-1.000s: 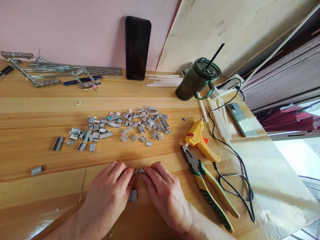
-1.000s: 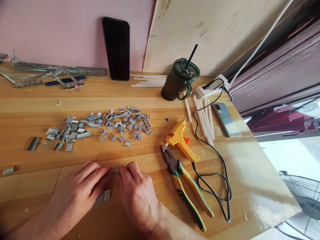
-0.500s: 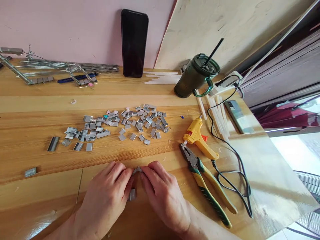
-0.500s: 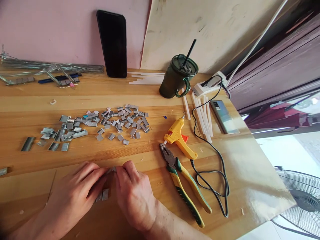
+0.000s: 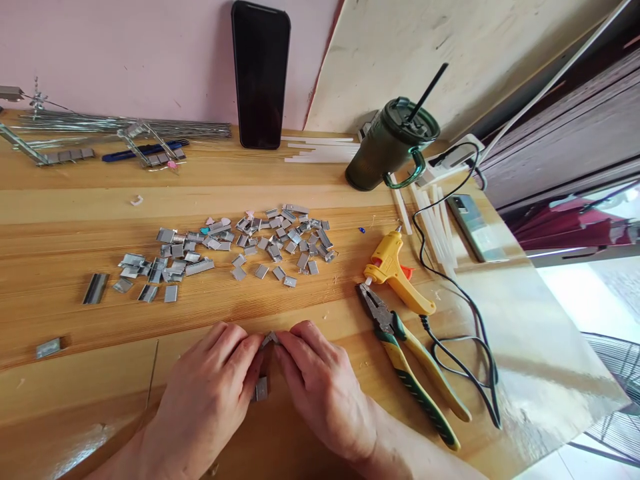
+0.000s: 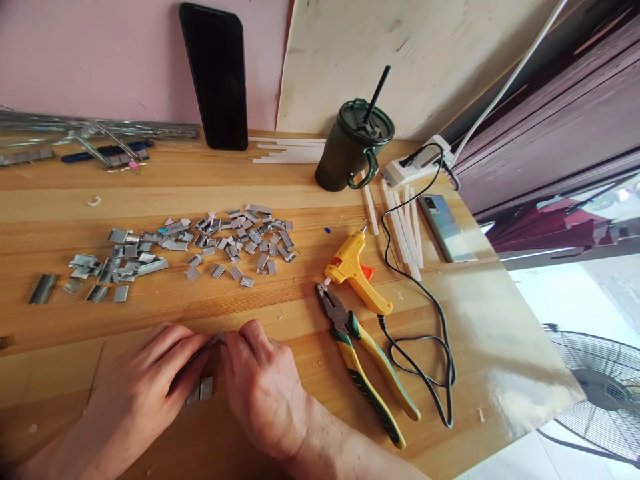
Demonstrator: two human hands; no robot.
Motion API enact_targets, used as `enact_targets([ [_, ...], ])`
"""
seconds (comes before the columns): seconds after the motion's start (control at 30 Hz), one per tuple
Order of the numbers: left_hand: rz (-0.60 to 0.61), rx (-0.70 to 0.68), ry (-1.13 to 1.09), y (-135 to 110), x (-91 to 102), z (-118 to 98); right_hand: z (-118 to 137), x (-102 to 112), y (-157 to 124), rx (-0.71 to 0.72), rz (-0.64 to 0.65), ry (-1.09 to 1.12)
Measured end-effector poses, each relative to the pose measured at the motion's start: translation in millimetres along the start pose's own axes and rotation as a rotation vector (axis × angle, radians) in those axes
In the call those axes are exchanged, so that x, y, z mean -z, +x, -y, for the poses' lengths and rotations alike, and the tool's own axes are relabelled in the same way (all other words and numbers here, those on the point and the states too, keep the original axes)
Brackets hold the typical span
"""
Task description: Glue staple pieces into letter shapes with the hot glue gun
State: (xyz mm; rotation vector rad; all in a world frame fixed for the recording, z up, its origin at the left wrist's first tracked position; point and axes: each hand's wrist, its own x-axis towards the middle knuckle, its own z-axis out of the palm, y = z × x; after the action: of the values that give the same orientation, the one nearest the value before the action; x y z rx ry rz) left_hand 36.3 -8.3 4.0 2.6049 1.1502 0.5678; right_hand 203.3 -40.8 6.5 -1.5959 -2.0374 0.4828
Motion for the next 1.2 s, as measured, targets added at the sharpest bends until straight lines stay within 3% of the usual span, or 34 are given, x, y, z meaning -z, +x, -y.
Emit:
enact_targets([
  [0.37,0.021,0.029,-0.06,-1,-1.8,2,-1,0,1,-0.005,0.0,0.046],
  [0.7,-0.04,0.145,-0.278,-3,-2.0,3,-1,2,1,0.032,-0.119,0.039],
  [0.93,-0.013,0.418,-0.659,-2,3.7,2,0,3,0,0.066,-0.144,0.295],
  [1.2,0.055,0.436,-0.843,6,24.6,-5,1,12,-4,0.077,-0.13,0.51],
])
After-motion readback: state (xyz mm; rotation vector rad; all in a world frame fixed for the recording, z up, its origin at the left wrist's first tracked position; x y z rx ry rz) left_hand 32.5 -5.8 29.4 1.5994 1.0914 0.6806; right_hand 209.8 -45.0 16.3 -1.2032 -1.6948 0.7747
